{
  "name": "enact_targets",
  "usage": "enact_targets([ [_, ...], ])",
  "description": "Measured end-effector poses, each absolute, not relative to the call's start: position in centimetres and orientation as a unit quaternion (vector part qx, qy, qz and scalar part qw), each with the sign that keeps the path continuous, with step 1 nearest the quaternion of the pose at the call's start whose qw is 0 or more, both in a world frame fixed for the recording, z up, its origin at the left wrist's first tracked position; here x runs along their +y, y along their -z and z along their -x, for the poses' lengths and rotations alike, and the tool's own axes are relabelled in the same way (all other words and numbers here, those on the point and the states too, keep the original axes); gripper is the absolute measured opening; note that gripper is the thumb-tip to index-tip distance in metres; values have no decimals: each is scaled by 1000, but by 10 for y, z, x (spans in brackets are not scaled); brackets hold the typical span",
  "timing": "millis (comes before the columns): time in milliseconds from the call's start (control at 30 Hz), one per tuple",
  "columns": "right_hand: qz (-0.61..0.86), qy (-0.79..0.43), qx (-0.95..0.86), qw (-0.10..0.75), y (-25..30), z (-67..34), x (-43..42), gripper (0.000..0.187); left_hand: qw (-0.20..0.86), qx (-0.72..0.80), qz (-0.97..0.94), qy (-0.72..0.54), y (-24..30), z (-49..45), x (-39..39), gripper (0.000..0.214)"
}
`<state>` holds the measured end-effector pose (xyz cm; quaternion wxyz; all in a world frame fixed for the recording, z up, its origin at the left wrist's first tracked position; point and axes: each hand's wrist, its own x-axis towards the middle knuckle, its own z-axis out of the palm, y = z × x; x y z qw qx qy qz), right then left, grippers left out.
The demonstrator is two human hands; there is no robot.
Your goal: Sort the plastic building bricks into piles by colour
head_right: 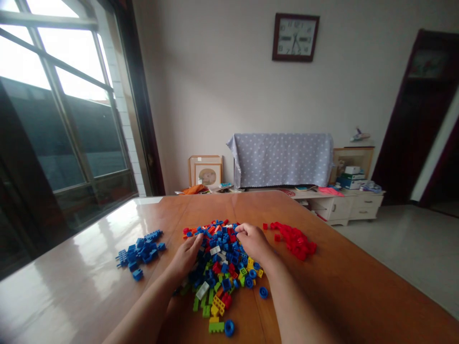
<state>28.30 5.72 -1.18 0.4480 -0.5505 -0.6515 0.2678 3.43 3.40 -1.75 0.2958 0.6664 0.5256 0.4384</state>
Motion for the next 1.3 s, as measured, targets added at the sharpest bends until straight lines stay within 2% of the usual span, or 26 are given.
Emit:
enact_targets([
  [333,625,-210,-601,451,10,-328,65,23,368,470,-655,-462,7,-37,25,53],
  [600,604,-165,-657,420,17,-297,64,21,380,449,-656,-473,2,-40,20,51],
  [700,590,-123,-695,393,19,-280,59,20,397,433,-663,-465,4,-45,18,48],
  [833,622,-25,-711,329,20,-266,54,26,366,432,-680,-466,8,-51,16,43],
  [967,642,-12,-697,319,23,-262,56,23,356,431,-687,-464,11,-51,17,42],
  [1033,633,-45,-689,350,23,-262,58,17,356,430,-687,-464,13,-51,18,42],
  [1100,606,-150,-644,442,22,-263,60,14,354,430,-691,-461,14,-50,19,42],
  [1200,544,-325,-521,572,18,-270,64,19,339,432,-702,-453,15,-49,20,42],
  [1300,527,-393,-430,619,14,-288,71,25,331,438,-702,-454,14,-48,21,41],
])
